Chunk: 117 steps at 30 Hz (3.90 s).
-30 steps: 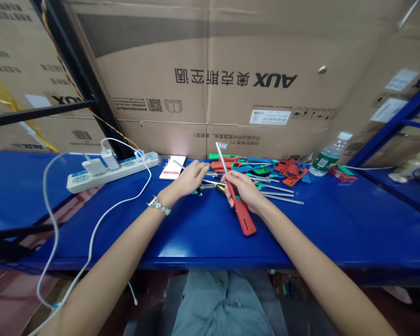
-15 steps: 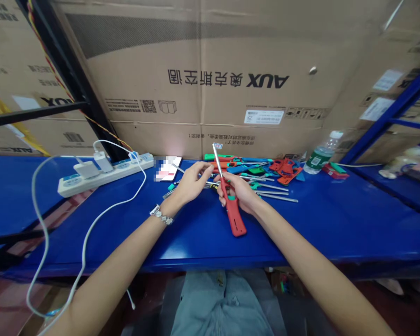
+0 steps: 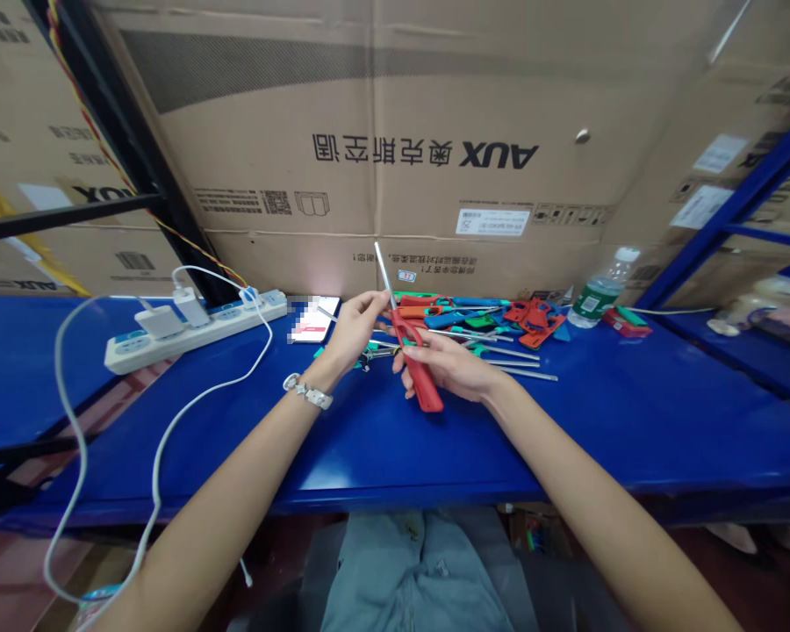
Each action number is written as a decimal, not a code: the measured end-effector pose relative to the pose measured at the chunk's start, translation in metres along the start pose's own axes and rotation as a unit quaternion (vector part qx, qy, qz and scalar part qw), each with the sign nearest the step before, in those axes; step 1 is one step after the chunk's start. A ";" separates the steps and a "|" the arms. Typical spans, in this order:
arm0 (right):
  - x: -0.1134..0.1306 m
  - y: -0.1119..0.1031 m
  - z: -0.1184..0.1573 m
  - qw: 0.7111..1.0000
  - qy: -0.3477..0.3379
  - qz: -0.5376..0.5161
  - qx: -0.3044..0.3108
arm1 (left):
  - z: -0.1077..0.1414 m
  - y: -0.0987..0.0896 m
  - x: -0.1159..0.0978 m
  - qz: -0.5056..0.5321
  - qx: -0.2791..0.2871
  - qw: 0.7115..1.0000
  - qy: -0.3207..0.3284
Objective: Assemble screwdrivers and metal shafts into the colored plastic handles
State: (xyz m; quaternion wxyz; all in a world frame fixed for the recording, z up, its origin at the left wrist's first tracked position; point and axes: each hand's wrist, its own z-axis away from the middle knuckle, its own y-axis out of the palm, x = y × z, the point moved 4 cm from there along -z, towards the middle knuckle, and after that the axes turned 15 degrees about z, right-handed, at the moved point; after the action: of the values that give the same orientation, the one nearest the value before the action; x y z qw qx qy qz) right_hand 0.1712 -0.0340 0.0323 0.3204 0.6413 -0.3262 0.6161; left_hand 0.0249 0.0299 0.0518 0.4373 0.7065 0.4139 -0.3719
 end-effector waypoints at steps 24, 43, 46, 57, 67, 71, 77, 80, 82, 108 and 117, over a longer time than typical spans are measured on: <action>-0.006 0.003 -0.007 0.995 -0.068 0.070 -0.037 | 0.038 0.016 0.007 0.128 0.113 0.978 -0.121; -0.010 0.003 -0.008 0.997 -0.001 0.049 -0.056 | 0.034 0.011 0.017 0.144 0.056 0.976 -0.154; -0.011 0.005 -0.010 0.996 0.016 0.041 -0.076 | 0.033 0.009 0.024 0.141 0.047 0.976 -0.162; -0.020 -0.004 -0.019 0.988 0.057 0.046 -0.135 | 0.020 0.002 0.026 0.045 -0.056 0.993 -0.090; -0.015 -0.005 -0.011 0.986 0.103 -0.095 -0.085 | 0.019 -0.007 0.012 0.057 -0.090 0.993 -0.051; -0.013 -0.003 -0.011 0.984 0.102 -0.126 -0.071 | 0.017 -0.010 0.015 0.049 -0.087 0.995 -0.027; -0.015 -0.008 -0.012 0.983 0.095 -0.112 -0.107 | 0.013 -0.021 0.013 -0.109 -0.118 0.985 0.068; -0.018 -0.010 -0.013 0.983 0.095 -0.100 -0.122 | 0.014 -0.015 0.011 -0.094 -0.083 0.990 0.059; -0.018 -0.011 -0.013 0.981 0.100 -0.095 -0.135 | 0.016 -0.011 0.011 -0.051 -0.071 0.996 0.029; -0.017 -0.017 -0.013 0.967 0.098 0.078 -0.223 | 0.006 -0.010 -0.003 -0.021 -0.117 0.990 -0.075; -0.016 -0.029 -0.011 0.940 0.045 0.239 -0.241 | -0.002 -0.013 -0.009 -0.120 -0.107 0.985 -0.066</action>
State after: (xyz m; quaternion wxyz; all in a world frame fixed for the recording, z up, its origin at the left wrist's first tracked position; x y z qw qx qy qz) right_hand 0.1875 -0.0078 0.0163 0.3228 0.4198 -0.5941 0.6055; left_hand 0.0096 0.0325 0.0566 0.4890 0.5743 0.5034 -0.4215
